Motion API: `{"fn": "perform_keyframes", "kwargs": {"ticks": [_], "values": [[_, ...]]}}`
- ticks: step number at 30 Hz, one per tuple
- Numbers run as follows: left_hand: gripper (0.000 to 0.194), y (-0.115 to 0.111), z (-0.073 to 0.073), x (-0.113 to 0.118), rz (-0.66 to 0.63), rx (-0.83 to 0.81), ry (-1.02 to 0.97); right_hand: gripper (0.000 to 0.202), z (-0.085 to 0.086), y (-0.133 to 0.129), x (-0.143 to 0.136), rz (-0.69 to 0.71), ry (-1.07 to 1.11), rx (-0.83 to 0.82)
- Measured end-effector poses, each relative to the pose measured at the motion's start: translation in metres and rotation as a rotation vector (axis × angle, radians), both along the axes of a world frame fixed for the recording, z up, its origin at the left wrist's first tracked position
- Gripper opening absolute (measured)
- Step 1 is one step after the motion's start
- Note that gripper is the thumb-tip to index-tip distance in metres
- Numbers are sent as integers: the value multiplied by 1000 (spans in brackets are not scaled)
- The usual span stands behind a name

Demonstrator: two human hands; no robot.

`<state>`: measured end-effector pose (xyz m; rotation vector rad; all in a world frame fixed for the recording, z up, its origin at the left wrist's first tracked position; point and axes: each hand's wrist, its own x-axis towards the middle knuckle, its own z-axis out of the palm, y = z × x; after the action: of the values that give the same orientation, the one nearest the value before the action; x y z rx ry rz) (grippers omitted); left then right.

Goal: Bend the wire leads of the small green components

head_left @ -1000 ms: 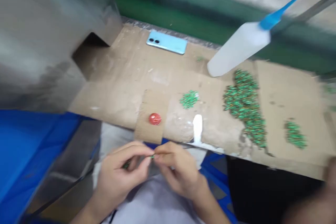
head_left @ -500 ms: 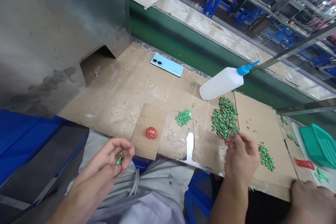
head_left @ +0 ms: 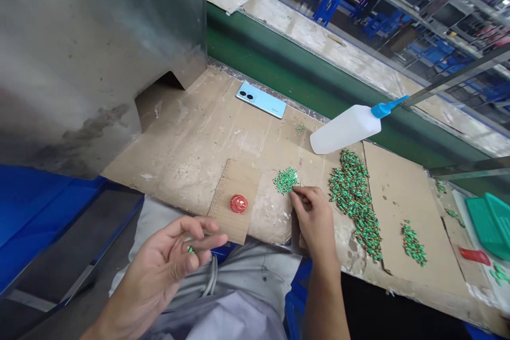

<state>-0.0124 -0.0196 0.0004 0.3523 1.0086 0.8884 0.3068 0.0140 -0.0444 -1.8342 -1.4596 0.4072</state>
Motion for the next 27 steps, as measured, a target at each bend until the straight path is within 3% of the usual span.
{"fn": "perform_keyframes", "kwargs": {"ticks": [3, 6, 13, 20, 27], "values": [[49, -2, 2, 1, 67, -28, 3, 24, -2, 4, -2, 7, -33, -20], [44, -2, 1, 4, 104, -50, -6, 21, -1, 5, -4, 3, -57, -31], [19, 2, -12, 9, -185, 18, -137, 23, 5, 0, -6, -27, -34, -27], [15, 0, -10, 14, -204, 39, -193, 21, 6, -9, -6, -96, 90, -3], [19, -1, -6, 17, -256, 214, 34, 21, 10, -14, -9, -86, 187, 42]]}}
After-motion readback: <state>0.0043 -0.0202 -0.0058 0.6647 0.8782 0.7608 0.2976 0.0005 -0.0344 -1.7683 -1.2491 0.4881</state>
